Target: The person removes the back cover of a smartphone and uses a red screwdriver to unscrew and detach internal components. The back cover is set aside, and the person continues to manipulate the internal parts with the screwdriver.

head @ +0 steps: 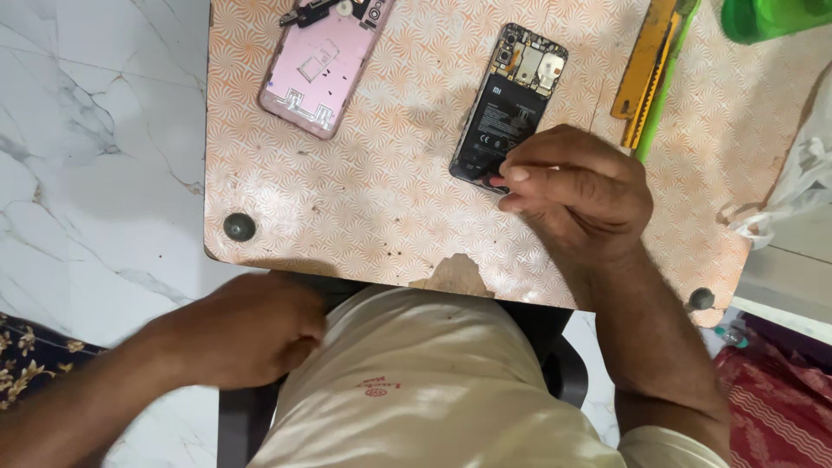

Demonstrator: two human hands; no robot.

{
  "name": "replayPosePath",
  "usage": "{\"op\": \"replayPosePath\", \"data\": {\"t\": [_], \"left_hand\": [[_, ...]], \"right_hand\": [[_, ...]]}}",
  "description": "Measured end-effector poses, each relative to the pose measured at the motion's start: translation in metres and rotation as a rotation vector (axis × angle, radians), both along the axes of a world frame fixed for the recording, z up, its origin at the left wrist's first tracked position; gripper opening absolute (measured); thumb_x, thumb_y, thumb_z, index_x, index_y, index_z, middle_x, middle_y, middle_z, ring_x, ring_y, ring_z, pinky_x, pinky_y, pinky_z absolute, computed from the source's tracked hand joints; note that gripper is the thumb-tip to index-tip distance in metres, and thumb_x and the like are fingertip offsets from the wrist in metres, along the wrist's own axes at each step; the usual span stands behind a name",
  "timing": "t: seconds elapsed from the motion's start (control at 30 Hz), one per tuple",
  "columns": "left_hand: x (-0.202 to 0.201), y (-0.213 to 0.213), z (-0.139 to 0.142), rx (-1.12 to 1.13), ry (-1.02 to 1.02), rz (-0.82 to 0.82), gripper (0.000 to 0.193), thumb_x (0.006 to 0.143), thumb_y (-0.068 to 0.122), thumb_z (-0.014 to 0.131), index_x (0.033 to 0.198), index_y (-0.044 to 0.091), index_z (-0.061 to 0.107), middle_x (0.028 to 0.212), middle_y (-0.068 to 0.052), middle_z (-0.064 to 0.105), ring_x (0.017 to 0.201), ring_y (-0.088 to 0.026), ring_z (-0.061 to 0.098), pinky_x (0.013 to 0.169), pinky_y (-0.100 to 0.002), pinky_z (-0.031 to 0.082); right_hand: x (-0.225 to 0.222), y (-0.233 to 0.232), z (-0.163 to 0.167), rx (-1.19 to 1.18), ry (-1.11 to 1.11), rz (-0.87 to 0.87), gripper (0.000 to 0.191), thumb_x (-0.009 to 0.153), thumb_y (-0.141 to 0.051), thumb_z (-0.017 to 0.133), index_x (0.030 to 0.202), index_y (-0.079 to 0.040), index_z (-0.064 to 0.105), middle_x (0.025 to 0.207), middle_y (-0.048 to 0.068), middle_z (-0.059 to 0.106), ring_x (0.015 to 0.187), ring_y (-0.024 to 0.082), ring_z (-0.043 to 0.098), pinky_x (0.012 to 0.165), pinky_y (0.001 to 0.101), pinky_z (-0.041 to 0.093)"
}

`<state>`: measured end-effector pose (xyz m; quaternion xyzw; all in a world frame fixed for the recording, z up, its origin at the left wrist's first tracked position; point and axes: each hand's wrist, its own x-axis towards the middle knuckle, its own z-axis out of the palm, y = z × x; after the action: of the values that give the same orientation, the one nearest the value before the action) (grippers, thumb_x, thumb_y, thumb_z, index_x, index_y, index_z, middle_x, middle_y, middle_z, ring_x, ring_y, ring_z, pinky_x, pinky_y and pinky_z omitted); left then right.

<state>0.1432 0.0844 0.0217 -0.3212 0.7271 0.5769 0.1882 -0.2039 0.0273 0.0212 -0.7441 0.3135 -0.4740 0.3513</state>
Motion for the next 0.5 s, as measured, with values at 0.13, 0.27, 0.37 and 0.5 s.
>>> {"op": "replayPosePath", "data": {"t": [0.13, 0.27, 0.37, 0.5], "left_hand": [[0.023, 0.016, -0.043, 0.034, -0.552, -0.174, 0.025, 0.095, 0.028, 0.056, 0.104, 0.014, 0.076, 0.11, -0.013, 0.076, 0.109, -0.032, 0.071, 0.096, -0.045, 0.055], [0.016, 0.009, -0.088, -0.003, -0.641, -0.081, 0.029, 0.091, 0.019, 0.054, 0.113, 0.016, 0.074, 0.12, -0.012, 0.074, 0.116, -0.033, 0.069, 0.099, -0.047, 0.054], [-0.002, -0.012, -0.116, -0.086, -0.65, 0.044, 0.028, 0.091, 0.019, 0.055, 0.112, 0.016, 0.074, 0.118, -0.012, 0.074, 0.115, -0.032, 0.069, 0.099, -0.047, 0.054], [-0.038, -0.045, -0.118, -0.188, -0.619, 0.177, 0.028, 0.09, 0.02, 0.056, 0.11, 0.016, 0.074, 0.117, -0.012, 0.074, 0.114, -0.032, 0.069, 0.098, -0.047, 0.054]], "right_hand": [[0.001, -0.002, 0.003, -0.023, 0.027, -0.003, 0.027, 0.09, -0.001, 0.085, 0.112, -0.004, 0.072, 0.103, 0.016, 0.071, 0.086, 0.019, 0.071, 0.071, 0.0276, 0.062], [0.001, -0.008, -0.001, -0.125, -0.017, 0.033, 0.027, 0.087, 0.0, 0.085, 0.11, -0.003, 0.072, 0.097, 0.016, 0.071, 0.083, 0.02, 0.072, 0.069, 0.0287, 0.063], [-0.001, -0.003, -0.001, -0.094, 0.011, 0.006, 0.026, 0.089, -0.001, 0.086, 0.111, -0.005, 0.072, 0.099, 0.015, 0.071, 0.082, 0.02, 0.072, 0.068, 0.0277, 0.062], [-0.006, 0.003, -0.002, -0.09, 0.049, -0.006, 0.026, 0.089, -0.002, 0.086, 0.111, -0.005, 0.072, 0.101, 0.016, 0.071, 0.083, 0.021, 0.072, 0.068, 0.0276, 0.062]]}}
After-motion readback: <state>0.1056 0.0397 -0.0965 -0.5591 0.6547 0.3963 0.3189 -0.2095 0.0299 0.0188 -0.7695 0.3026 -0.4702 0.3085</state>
